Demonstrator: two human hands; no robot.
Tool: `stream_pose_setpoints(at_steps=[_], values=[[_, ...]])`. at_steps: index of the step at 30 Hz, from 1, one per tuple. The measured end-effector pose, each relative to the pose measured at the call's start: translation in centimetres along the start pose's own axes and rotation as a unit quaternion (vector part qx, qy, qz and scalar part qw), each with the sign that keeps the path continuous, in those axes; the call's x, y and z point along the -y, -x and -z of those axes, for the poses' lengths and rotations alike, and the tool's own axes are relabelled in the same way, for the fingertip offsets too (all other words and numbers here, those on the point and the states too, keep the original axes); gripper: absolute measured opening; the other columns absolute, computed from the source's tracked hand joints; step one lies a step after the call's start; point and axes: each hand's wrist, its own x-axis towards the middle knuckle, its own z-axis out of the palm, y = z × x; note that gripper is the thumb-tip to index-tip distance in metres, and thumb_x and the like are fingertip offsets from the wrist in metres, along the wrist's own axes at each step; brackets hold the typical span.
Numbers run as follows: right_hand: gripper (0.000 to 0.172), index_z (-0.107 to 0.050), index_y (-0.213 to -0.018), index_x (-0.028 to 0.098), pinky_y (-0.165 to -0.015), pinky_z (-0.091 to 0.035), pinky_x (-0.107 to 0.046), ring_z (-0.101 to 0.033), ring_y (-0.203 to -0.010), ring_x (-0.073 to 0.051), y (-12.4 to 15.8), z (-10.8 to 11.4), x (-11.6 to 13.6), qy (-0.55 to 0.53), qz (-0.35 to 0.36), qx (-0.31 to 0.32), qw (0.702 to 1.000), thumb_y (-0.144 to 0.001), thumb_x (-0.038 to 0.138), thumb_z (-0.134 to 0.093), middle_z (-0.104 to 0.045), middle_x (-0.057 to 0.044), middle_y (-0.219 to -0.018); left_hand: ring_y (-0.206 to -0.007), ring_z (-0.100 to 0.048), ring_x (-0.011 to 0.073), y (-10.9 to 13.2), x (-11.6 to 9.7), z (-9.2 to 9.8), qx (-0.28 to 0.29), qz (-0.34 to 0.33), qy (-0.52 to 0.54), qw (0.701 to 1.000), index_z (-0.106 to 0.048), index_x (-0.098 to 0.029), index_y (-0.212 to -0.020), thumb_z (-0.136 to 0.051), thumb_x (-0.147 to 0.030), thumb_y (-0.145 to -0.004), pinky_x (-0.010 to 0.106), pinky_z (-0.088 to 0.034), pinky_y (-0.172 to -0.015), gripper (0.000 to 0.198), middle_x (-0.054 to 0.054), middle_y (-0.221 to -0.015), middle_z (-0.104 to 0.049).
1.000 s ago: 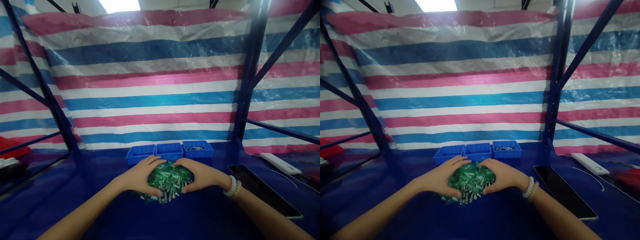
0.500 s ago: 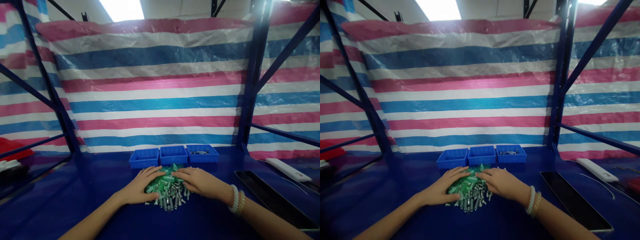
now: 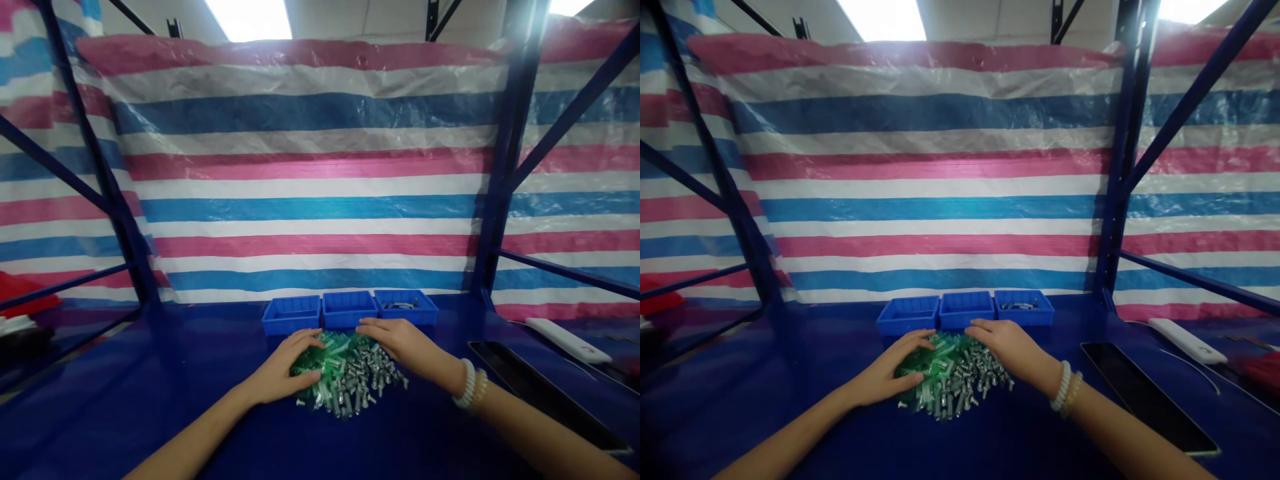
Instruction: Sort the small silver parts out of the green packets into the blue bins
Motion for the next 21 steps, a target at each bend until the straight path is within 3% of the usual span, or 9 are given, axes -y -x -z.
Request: stream_pose_setpoints(at_steps=[7, 12, 16, 18, 21], values=[[0.047, -0.062, -0.12, 0.024, -0.092, -0.051, -0.041, -0.065, -0.107, -0.021, -1.4, 2.5, -1.0, -0.076, -0.03, -0.064, 0.995, -0.083, 0.0, -0.047, -0.07, -0.005, -0.116, -0.131, -0.041, 0.0296, 0.0, 0.1, 0.3, -0.043, -0.016, 0.028, 0.999, -0.056, -0.026, -0.12, -0.059, -0.036, -0.085, 0.049, -0.031, -0.109, 0.037, 0.009, -0.14, -0.049], [0.044, -0.064, -0.118, 0.025, -0.09, -0.052, -0.038, -0.067, -0.104, -0.02, -4.4, 5.0, 0.2, -0.067, -0.017, -0.076, 0.995, -0.084, 0.003, -0.047, -0.07, -0.004, -0.115, -0.127, -0.045, 0.03, 0.0, -0.2, 1.4, -0.08, -0.043, 0.084, 0.992, -0.058, -0.024, -0.12, -0.061, -0.036, -0.082, 0.047, -0.033, -0.107, 0.041, 0.009, -0.137, -0.053], [0.041, -0.064, -0.118, 0.022, -0.089, -0.052, -0.033, -0.067, -0.102, -0.019, -8.2, 4.7, 2.3, -0.052, 0.018, -0.079, 0.995, -0.086, 0.003, -0.046, -0.072, -0.005, -0.112, -0.103, -0.062, 0.0267, -0.1, 0.3, 1.6, -0.198, 0.005, 0.149, 0.969, -0.067, -0.019, -0.104, -0.061, -0.034, -0.078, 0.037, -0.046, -0.093, 0.03, 0.008, -0.11, -0.07], [0.043, -0.061, -0.121, 0.021, -0.091, -0.05, -0.032, -0.065, -0.105, -0.018, -9.8, 3.2, 3.6, -0.027, 0.063, -0.051, 0.996, -0.087, 0.001, -0.044, -0.07, -0.006, -0.116, -0.088, -0.064, 0.023, -0.1, 1.0, 1.5, -0.282, 0.045, 0.149, 0.947, -0.068, -0.017, -0.088, -0.05, -0.031, -0.084, 0.032, -0.048, -0.082, 0.023, 0.006, -0.089, -0.071], [0.043, -0.056, -0.125, 0.024, -0.092, -0.049, -0.032, -0.062, -0.111, -0.018, -10.9, -0.2, 5.6, -0.01, 0.122, 0.0, 0.992, -0.089, 0.002, -0.046, -0.064, -0.005, -0.125, -0.075, -0.059, 0.0193, 0.1, 2.2, 1.6, -0.389, 0.095, 0.134, 0.907, -0.06, -0.017, -0.072, -0.036, -0.024, -0.087, 0.029, -0.046, -0.073, 0.029, 0.002, -0.071, -0.064]])
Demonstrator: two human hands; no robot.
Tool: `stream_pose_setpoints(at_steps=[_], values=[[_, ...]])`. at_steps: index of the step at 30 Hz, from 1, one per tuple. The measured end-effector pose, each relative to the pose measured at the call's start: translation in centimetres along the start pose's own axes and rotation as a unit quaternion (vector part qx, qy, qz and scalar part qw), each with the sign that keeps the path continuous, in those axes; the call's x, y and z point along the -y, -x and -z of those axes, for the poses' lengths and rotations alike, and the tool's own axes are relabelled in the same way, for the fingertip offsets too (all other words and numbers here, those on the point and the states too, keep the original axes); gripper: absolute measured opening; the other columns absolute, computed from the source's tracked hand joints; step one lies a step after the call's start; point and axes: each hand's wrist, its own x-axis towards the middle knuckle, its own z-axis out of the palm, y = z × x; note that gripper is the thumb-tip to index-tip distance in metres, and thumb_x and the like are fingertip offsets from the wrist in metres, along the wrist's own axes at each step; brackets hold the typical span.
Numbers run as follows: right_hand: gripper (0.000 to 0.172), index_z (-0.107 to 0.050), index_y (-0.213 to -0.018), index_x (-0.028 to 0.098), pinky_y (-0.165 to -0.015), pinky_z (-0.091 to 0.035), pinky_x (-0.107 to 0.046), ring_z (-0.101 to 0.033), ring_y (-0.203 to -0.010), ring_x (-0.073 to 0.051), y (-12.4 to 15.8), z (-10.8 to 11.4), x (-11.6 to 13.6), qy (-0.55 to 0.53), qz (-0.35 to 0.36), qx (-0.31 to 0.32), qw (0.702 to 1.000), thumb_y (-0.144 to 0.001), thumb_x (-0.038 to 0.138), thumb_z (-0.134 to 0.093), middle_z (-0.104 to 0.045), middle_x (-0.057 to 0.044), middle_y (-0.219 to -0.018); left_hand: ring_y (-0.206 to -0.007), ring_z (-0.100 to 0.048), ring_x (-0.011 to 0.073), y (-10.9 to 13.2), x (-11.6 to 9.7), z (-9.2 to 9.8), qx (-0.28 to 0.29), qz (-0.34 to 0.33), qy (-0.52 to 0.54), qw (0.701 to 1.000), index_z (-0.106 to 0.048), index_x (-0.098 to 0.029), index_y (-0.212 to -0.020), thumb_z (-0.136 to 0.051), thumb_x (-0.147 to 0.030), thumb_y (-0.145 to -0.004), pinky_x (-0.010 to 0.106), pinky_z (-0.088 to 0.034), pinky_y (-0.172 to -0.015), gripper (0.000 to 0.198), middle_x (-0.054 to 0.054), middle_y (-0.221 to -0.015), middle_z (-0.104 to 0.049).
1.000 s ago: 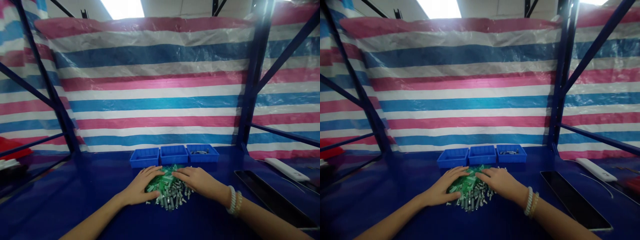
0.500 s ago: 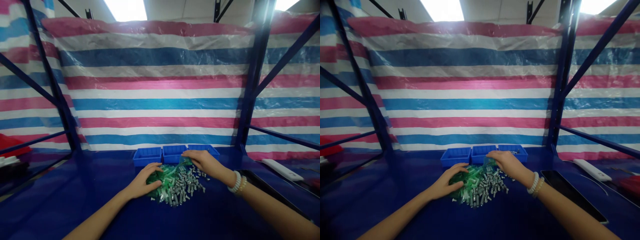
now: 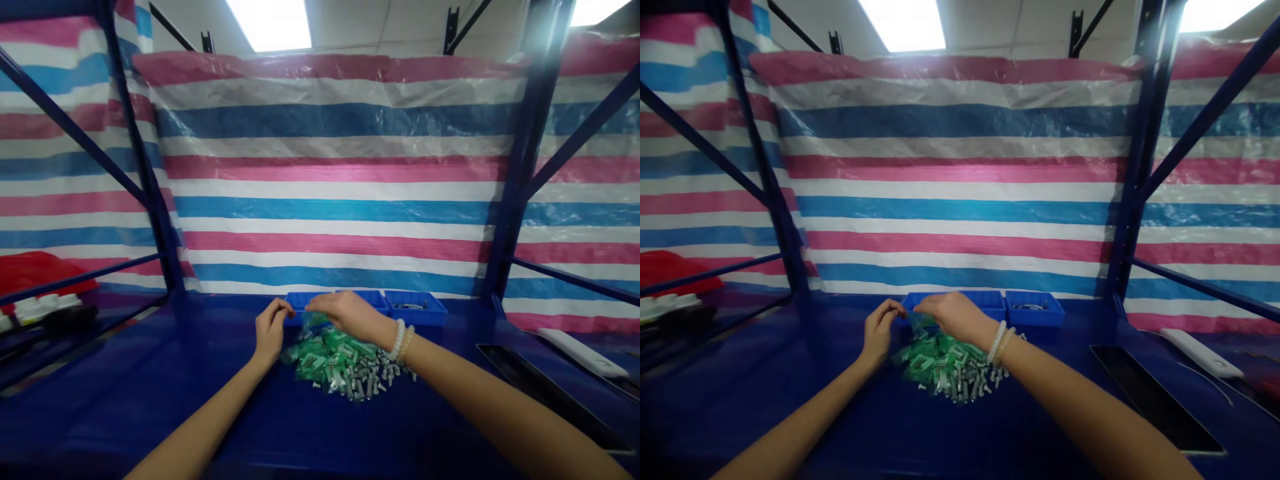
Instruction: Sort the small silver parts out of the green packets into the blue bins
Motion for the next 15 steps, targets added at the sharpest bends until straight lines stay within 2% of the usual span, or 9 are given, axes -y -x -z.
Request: stream_pose_setpoints(at_steps=[2, 4, 7, 9, 12, 15], values=[[0.039, -0.057, -0.124, 0.025, -0.092, -0.049, -0.036, -0.06, -0.112, -0.021, 0.0, -2.1, 1.1, 0.003, 0.028, 0.027, 0.999, -0.091, 0.007, -0.049, -0.062, -0.007, -0.128, -0.068, -0.056, 0.0172, -0.2, 0.8, 0.2, -0.019, 0.017, -0.009, 1.0, -0.057, -0.018, -0.068, -0.037, -0.022, -0.086, 0.027, -0.045, -0.067, 0.027, 0.0, -0.065, -0.06], [0.04, -0.053, -0.129, 0.027, -0.097, -0.045, -0.042, -0.054, -0.121, -0.024, 0.7, -3.4, 1.9, 0.009, 0.051, 0.048, 0.998, -0.093, 0.01, -0.049, -0.056, -0.008, -0.134, -0.06, -0.054, 0.0143, -0.2, 1.5, 0.2, 0.007, 0.035, -0.016, 0.999, -0.056, -0.017, -0.066, -0.044, -0.025, -0.088, 0.026, -0.045, -0.061, 0.026, -0.002, -0.06, -0.056], [0.046, -0.038, -0.141, 0.027, -0.106, -0.034, -0.052, -0.033, -0.136, -0.028, 2.5, -3.6, 2.6, 0.004, 0.048, 0.053, 0.997, -0.097, 0.018, -0.045, -0.036, -0.012, -0.15, -0.057, -0.055, 0.0112, -0.1, 2.1, -0.2, 0.055, 0.056, -0.024, 0.997, -0.059, -0.013, -0.073, -0.054, -0.032, -0.091, 0.026, -0.047, -0.058, 0.027, -0.003, -0.064, -0.057], [0.047, -0.031, -0.144, 0.024, -0.109, -0.032, -0.052, -0.028, -0.139, -0.027, 4.2, -2.7, 3.0, -0.026, 0.002, 0.016, 1.0, -0.098, 0.023, -0.042, -0.031, -0.014, -0.151, -0.06, -0.058, 0.0111, 0.0, 2.3, -0.5, 0.07, 0.065, -0.028, 0.995, -0.06, -0.012, -0.08, -0.055, -0.034, -0.092, 0.027, -0.05, -0.059, 0.026, -0.002, -0.071, -0.06], [0.038, -0.043, -0.135, 0.02, -0.104, -0.04, -0.042, -0.044, -0.125, -0.022, 7.1, -1.1, 3.7, -0.089, -0.104, -0.073, 0.988, -0.098, 0.017, -0.04, -0.051, -0.013, -0.133, -0.062, -0.059, 0.0116, 0.1, 2.3, -0.7, 0.076, 0.069, -0.033, 0.994, -0.061, -0.012, -0.085, -0.054, -0.033, -0.092, 0.027, -0.051, -0.06, 0.024, 0.0, -0.076, -0.062], [0.022, -0.061, -0.107, 0.02, -0.091, -0.048, -0.039, -0.056, -0.101, -0.022, 10.5, -0.2, 4.6, -0.103, -0.163, -0.087, 0.977, -0.092, 0.01, -0.047, -0.063, -0.008, -0.102, -0.061, -0.059, 0.0114, 0.2, 2.2, -0.7, 0.072, 0.063, -0.036, 0.995, -0.061, -0.012, -0.083, -0.054, -0.034, -0.092, 0.027, -0.051, -0.059, 0.025, -0.001, -0.074, -0.061]])
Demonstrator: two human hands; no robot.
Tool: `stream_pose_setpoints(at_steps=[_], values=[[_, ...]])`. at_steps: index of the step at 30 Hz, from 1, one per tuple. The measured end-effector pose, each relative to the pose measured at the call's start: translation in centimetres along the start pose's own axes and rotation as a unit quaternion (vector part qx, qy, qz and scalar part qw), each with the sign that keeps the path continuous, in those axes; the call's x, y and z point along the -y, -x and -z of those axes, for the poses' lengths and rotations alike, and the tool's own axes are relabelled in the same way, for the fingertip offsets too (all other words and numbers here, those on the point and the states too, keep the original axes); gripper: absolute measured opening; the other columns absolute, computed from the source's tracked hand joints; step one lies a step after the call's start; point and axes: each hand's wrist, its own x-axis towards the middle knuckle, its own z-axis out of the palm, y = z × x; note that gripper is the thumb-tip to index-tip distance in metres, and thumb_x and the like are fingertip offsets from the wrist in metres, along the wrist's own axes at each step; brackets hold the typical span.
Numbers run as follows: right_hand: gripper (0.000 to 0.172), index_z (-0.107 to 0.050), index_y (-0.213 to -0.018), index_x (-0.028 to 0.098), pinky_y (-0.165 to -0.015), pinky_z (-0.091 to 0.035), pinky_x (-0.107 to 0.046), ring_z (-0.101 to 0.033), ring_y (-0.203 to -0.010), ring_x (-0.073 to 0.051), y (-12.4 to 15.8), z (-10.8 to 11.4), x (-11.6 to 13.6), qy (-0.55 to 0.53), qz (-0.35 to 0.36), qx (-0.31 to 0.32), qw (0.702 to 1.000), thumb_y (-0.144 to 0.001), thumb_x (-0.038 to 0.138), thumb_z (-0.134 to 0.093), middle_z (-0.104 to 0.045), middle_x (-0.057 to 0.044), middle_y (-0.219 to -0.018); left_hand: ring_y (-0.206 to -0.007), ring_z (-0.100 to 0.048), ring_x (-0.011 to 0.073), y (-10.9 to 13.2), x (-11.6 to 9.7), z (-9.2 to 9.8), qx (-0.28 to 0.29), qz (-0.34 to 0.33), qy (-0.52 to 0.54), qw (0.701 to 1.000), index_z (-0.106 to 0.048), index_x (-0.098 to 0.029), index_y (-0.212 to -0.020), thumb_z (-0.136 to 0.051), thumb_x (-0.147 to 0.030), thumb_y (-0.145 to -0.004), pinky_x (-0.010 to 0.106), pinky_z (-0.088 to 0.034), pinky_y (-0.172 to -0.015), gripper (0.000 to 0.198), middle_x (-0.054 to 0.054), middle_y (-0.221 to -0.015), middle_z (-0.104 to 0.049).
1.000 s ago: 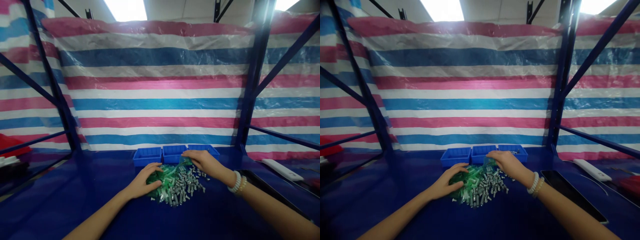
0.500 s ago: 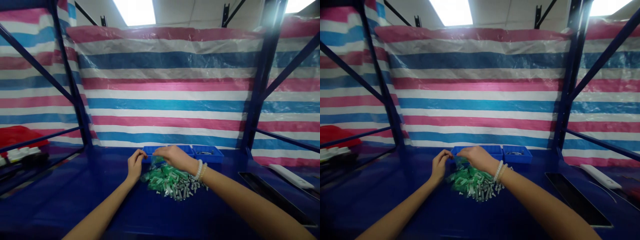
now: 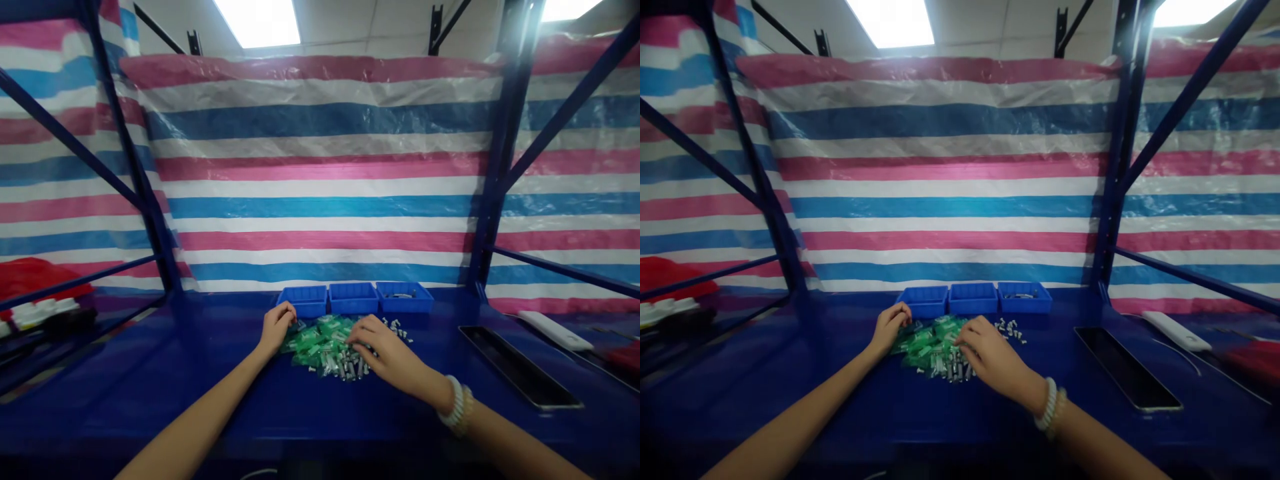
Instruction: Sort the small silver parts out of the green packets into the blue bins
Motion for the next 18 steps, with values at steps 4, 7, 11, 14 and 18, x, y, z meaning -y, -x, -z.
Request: stream_pose_setpoints(at_steps=[4, 7, 11, 14, 18], values=[[0.021, -0.063, -0.095, 0.02, -0.086, -0.047, -0.043, -0.056, -0.088, -0.023, 3.8, 0.5, 0.0, 0.041, -0.059, 0.001, 0.997, -0.086, 0.006, -0.051, -0.063, -0.006, -0.088, -0.056, -0.054, 0.0106, 0.0, -0.5, 0.2, -0.02, -0.019, 0.002, 1.0, -0.057, -0.013, -0.071, -0.054, -0.035, -0.092, 0.025, -0.046, -0.057, 0.03, -0.004, -0.062, -0.055], [0.026, -0.063, -0.102, 0.021, -0.081, -0.048, -0.04, -0.056, -0.089, -0.023, 5.0, 0.0, 0.9, 0.043, -0.083, 0.013, 0.996, -0.084, 0.005, -0.052, -0.062, -0.007, -0.093, -0.052, -0.048, 0.0106, 0.1, -1.0, 0.3, -0.036, -0.034, 0.008, 0.999, -0.053, -0.015, -0.063, -0.054, -0.031, -0.089, 0.025, -0.041, -0.055, 0.03, -0.005, -0.056, -0.05], [0.038, -0.058, -0.118, 0.022, -0.077, -0.048, -0.039, -0.053, -0.091, -0.024, 4.6, -1.2, 2.9, 0.089, -0.074, 0.037, 0.993, -0.084, 0.005, -0.051, -0.057, -0.01, -0.102, -0.052, -0.046, 0.0119, 0.3, -1.5, 0.3, -0.048, -0.045, 0.01, 0.998, -0.052, -0.017, -0.059, -0.049, -0.021, -0.078, 0.024, -0.036, -0.054, 0.02, -0.004, -0.053, -0.051], [0.032, -0.06, -0.113, 0.021, -0.076, -0.047, -0.039, -0.052, -0.093, -0.025, 4.5, -2.1, 3.7, 0.103, -0.073, 0.036, 0.991, -0.086, 0.007, -0.05, -0.056, -0.01, -0.101, -0.052, -0.047, 0.0127, 0.4, -1.4, 0.2, -0.053, -0.048, 0.005, 0.997, -0.052, -0.018, -0.058, -0.045, -0.021, -0.071, 0.023, -0.036, -0.053, 0.016, -0.003, -0.053, -0.052], [0.024, -0.063, -0.103, 0.022, -0.078, -0.046, -0.039, -0.053, -0.095, -0.024, 5.8, -2.6, 3.6, 0.078, -0.082, 0.014, 0.993, -0.086, 0.009, -0.053, -0.055, -0.009, -0.104, -0.05, -0.046, 0.0128, 0.4, -1.3, 0.1, -0.058, -0.06, -0.002, 0.997, -0.052, -0.018, -0.059, -0.044, -0.023, -0.071, 0.022, -0.035, -0.051, 0.015, -0.003, -0.052, -0.052]])
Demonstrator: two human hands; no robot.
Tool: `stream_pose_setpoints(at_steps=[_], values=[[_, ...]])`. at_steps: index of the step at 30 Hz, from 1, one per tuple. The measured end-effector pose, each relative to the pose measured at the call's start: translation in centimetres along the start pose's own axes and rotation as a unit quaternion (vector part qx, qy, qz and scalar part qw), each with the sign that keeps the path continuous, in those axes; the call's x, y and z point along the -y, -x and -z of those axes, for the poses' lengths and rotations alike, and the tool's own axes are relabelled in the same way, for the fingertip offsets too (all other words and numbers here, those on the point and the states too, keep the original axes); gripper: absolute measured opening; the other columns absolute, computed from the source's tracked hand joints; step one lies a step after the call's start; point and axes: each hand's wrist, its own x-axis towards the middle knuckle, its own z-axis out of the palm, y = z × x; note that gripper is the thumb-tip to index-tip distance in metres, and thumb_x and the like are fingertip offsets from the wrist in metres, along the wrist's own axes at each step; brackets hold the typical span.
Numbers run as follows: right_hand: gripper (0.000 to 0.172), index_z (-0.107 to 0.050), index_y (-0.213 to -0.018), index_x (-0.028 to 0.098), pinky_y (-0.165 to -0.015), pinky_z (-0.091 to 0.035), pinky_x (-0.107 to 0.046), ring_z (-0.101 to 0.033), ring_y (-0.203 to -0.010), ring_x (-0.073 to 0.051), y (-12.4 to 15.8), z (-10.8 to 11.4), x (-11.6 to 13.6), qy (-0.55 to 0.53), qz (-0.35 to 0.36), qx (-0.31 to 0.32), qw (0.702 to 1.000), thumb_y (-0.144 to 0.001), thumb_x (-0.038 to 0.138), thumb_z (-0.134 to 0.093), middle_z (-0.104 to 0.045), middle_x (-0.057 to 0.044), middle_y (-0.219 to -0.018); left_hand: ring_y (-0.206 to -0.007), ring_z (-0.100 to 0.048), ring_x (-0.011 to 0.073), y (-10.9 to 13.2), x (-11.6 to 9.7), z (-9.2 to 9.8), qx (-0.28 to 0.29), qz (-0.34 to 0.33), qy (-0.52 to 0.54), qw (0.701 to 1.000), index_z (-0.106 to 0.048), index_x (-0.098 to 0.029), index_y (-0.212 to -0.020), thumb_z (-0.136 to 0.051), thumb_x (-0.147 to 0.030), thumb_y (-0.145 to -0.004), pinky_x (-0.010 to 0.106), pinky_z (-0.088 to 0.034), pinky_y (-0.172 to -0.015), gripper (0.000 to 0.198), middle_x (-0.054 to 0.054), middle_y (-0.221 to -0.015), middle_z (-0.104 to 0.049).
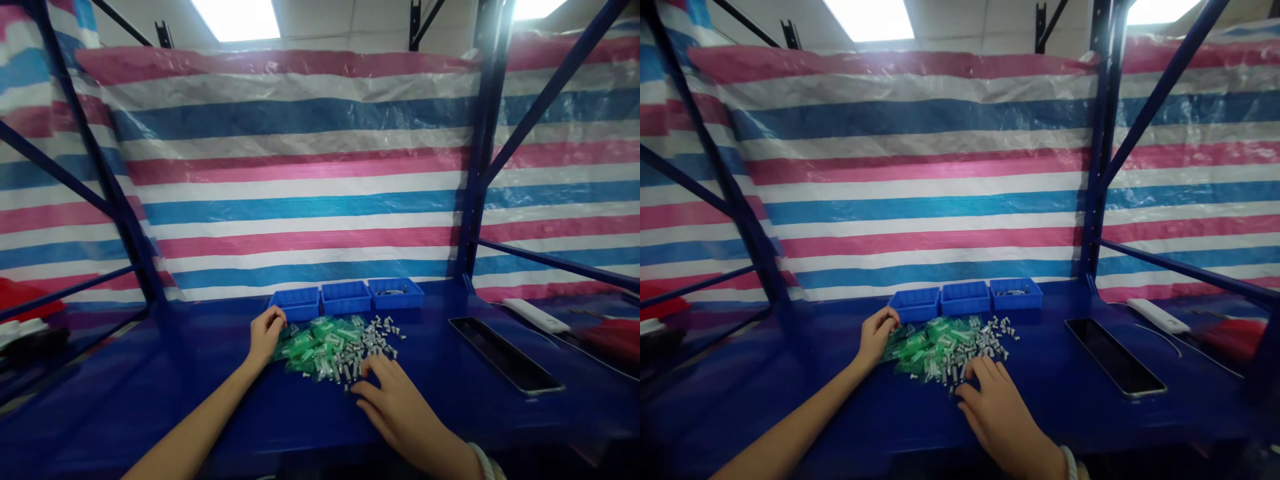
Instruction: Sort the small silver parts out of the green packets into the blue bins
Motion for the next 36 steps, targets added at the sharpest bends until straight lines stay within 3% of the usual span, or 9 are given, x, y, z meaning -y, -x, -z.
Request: stream_pose_setpoints(at_steps=[6, 12, 14, 16, 18, 21, 25, 29, 36], values=[[0.039, -0.054, -0.121, 0.024, -0.077, -0.048, -0.042, -0.053, -0.093, -0.026, 0.3, -0.1, 0.4, 0.003, -0.02, 0.007, 1.0, -0.085, 0.011, -0.055, -0.055, -0.01, -0.106, -0.051, -0.048, 0.0125, 0.1, -0.7, 0.0, -0.003, -0.037, -0.026, 0.999, -0.053, -0.017, -0.06, -0.045, -0.02, -0.074, 0.022, -0.037, -0.053, 0.016, -0.003, -0.054, -0.053], [0.022, -0.061, -0.101, 0.023, -0.076, -0.048, -0.041, -0.054, -0.089, -0.024, 0.3, -0.5, 0.1, 0.011, -0.044, 0.019, 0.999, -0.088, 0.01, -0.05, -0.059, -0.006, -0.095, -0.055, -0.049, 0.013, 0.6, -2.9, 0.1, -0.002, -0.104, -0.069, 0.992, -0.054, -0.017, -0.065, -0.045, -0.018, -0.078, 0.024, -0.039, -0.057, 0.016, -0.002, -0.06, -0.054], [0.02, -0.062, -0.1, 0.023, -0.077, -0.048, -0.043, -0.055, -0.09, -0.026, 0.7, -0.5, -0.7, 0.025, -0.06, 0.011, 0.998, -0.088, 0.011, -0.052, -0.059, -0.006, -0.094, -0.06, -0.052, 0.0137, 0.9, -4.7, 0.0, 0.041, -0.143, -0.075, 0.986, -0.058, -0.017, -0.071, -0.049, -0.018, -0.077, 0.025, -0.041, -0.062, 0.011, -0.001, -0.066, -0.058], [0.021, -0.062, -0.104, 0.022, -0.078, -0.048, -0.046, -0.055, -0.092, -0.028, 1.1, -0.5, -1.4, 0.043, -0.068, -0.004, 0.997, -0.087, 0.013, -0.053, -0.06, -0.008, -0.096, -0.072, -0.057, 0.0162, 1.3, -7.0, -0.2, 0.119, -0.205, -0.092, 0.967, -0.063, -0.018, -0.085, -0.052, -0.017, -0.078, 0.028, -0.044, -0.069, 0.014, 0.002, -0.078, -0.064], [0.024, -0.061, -0.107, 0.02, -0.077, -0.048, -0.047, -0.056, -0.091, -0.029, 1.3, -0.4, -1.8, 0.058, -0.066, -0.021, 0.996, -0.086, 0.013, -0.054, -0.061, -0.01, -0.097, -0.084, -0.057, 0.019, 1.9, -9.2, -0.5, 0.219, -0.279, -0.132, 0.926, -0.062, -0.019, -0.099, -0.051, -0.015, -0.081, 0.031, -0.045, -0.075, 0.021, 0.005, -0.09, -0.066], [0.032, -0.059, -0.111, 0.022, -0.073, -0.049, -0.042, -0.057, -0.087, -0.027, 1.2, -0.4, -1.7, 0.068, -0.042, -0.028, 0.996, -0.083, 0.008, -0.053, -0.062, -0.009, -0.094, -0.088, -0.055, 0.0205, 3.1, -11.3, -1.3, 0.321, -0.326, -0.208, 0.864, -0.061, -0.02, -0.096, -0.053, -0.017, -0.085, 0.033, -0.044, -0.074, 0.014, 0.004, -0.093, -0.063], [0.031, -0.062, -0.102, 0.028, -0.067, -0.05, -0.037, -0.059, -0.079, -0.024, 0.9, -0.6, -1.1, 0.068, 0.004, -0.009, 0.998, -0.078, 0.009, -0.056, -0.064, -0.003, -0.089, -0.093, -0.054, 0.0256, 4.5, -11.4, -3.2, 0.363, -0.328, -0.308, 0.816, -0.06, -0.019, -0.09, -0.063, -0.028, -0.081, 0.037, -0.043, -0.073, 0.013, 0.005, -0.099, -0.06], [0.026, -0.062, -0.102, 0.025, -0.073, -0.051, -0.043, -0.061, -0.088, -0.027, 1.0, -0.2, -1.5, 0.093, -0.03, -0.009, 0.995, -0.081, 0.011, -0.053, -0.065, -0.005, -0.095, -0.095, -0.053, 0.0269, 4.9, -10.6, -4.2, 0.344, -0.305, -0.343, 0.82, -0.061, -0.019, -0.091, -0.065, -0.032, -0.081, 0.039, -0.041, -0.076, 0.017, 0.006, -0.1, -0.059], [0.027, -0.062, -0.108, 0.023, -0.076, -0.052, -0.045, -0.06, -0.096, -0.03, 1.2, 0.1, -2.5, 0.095, -0.077, -0.021, 0.992, -0.084, 0.015, -0.053, -0.064, -0.009, -0.102, -0.093, -0.053, 0.0229, 4.9, -10.7, -3.8, 0.349, -0.321, -0.318, 0.821, -0.063, -0.02, -0.088, -0.069, -0.028, -0.08, 0.033, -0.037, -0.072, 0.013, 0.002, -0.096, -0.061]])
